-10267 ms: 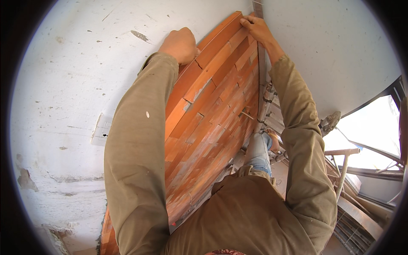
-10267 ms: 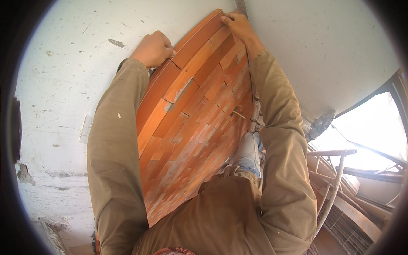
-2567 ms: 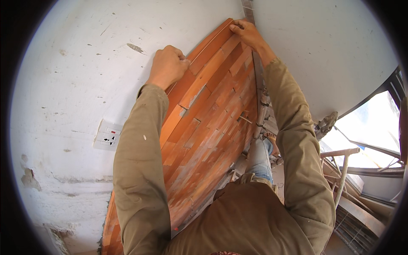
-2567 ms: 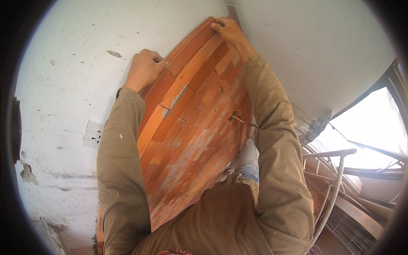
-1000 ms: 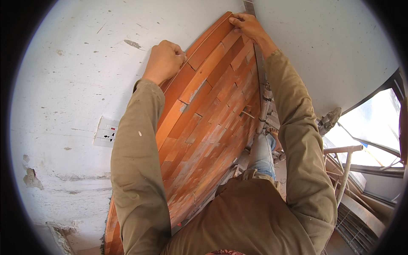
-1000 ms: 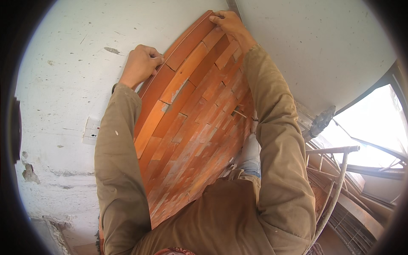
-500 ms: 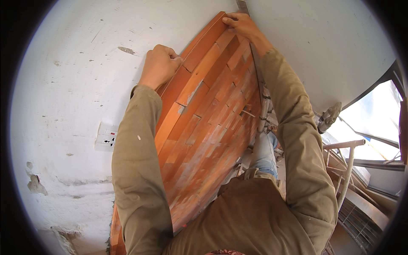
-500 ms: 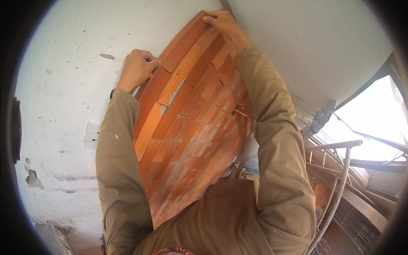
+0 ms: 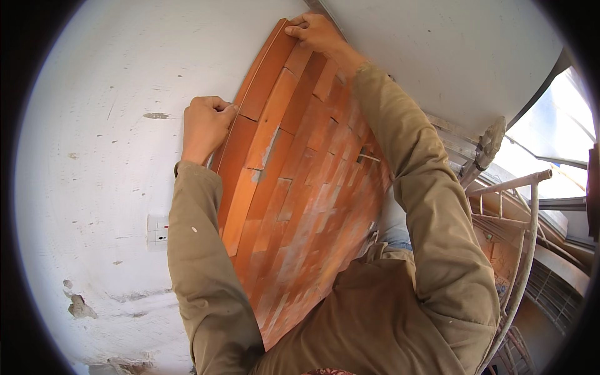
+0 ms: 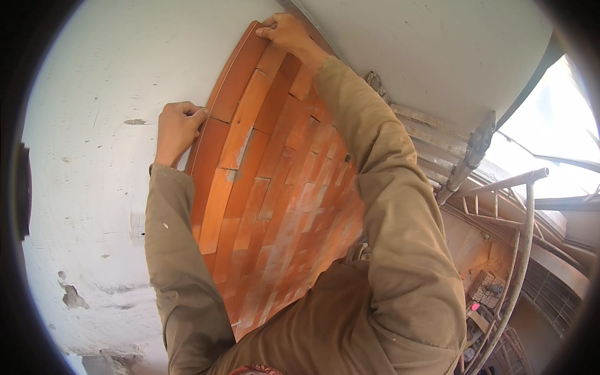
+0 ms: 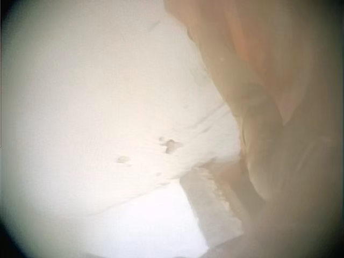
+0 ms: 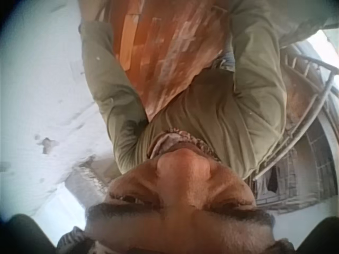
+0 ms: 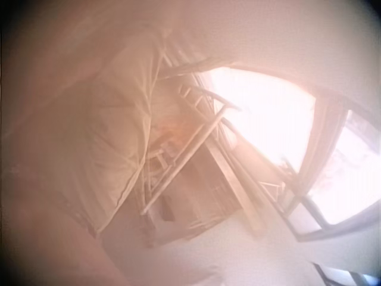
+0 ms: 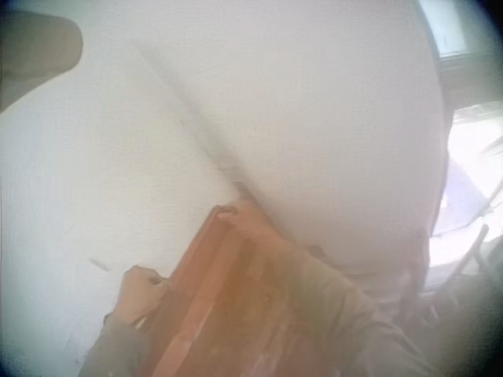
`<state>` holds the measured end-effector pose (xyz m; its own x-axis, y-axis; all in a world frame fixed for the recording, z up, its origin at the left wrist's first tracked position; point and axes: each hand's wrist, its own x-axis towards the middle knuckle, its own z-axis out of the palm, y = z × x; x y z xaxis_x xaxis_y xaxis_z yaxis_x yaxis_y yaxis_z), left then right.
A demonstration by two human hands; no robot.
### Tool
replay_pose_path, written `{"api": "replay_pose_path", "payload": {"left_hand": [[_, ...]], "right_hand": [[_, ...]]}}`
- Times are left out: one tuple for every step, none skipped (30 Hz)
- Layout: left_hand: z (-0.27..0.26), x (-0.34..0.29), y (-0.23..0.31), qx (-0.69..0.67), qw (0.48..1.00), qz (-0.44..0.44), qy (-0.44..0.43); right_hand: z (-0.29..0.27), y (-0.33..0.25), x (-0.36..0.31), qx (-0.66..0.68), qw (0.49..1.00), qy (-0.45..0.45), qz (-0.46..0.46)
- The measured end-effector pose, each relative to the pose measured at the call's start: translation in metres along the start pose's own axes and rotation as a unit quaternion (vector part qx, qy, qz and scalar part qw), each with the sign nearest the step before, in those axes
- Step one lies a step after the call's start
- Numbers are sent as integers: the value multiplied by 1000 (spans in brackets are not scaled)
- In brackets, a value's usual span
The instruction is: The person applies adhesive to rectangular terracotta tiles using a trowel and places them onto a wall in a staggered pattern. The person works from a metal scaffolding ladder, repeatedly picking up tiles, spreading mortar, and pressing them into the wall surface.
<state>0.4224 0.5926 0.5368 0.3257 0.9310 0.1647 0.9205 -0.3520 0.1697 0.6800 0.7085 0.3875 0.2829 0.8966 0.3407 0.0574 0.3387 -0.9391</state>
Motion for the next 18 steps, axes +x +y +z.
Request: {"api": "replay_pose_path", "payload": {"left_hand": [[1,-1,0,0,1000,1,5],[1,-2,0,0,1000,2,9],[2,-2,-1,3,1000,4,11],[3,-2,-1,6,1000,7,13],[4,0,0,8,1000,11,14],[4,0,-1,6,1000,4,13],[6,0,-2,4,1000,-2,10],[8,3,-1,2,1000,-6,7],[5,0,0,7,1000,-9,12],[7,2,-1,9,1000,-8,15],[9,4,1,12,1000,-5,17],[8,0,1,6,1000,-9,19],[8,-1,3,-2,1000,-11,19],[7,-3,3,-8,1000,-14,22],[7,-2,4,-9,1000,-15,23],[8,-2,3,-8,1000,-17,24],[7,-6,1,-10,999,-23,29],[4,-9,2,-4,999,-28,31]], "right_hand": [[2,-1,-2,-9,1000,10,3],[5,3,-1,-10,1000,22,-10],[9,9,-2,-13,999,35,-23],[10,15,-2,-16,998,49,-37],[8,20,-1,-9,996,65,-53],[11,21,-5,0,995,76,-70],[12,24,-11,7,992,89,-86],[9,28,-17,-3,989,114,-96],[10,27,-25,-5,985,135,-107],[9,29,-35,-11,980,159,-117],[6,33,-48,16,983,160,-92],[4,37,-67,48,984,156,-67],[1,42,-89,78,984,154,-43],[0,51,-115,105,986,133,6],[0,78,-138,78,985,155,-12],[2,105,-162,53,982,179,-27],[2,125,-193,93,982,162,19],[8,167,-221,55,983,169,40]]}}
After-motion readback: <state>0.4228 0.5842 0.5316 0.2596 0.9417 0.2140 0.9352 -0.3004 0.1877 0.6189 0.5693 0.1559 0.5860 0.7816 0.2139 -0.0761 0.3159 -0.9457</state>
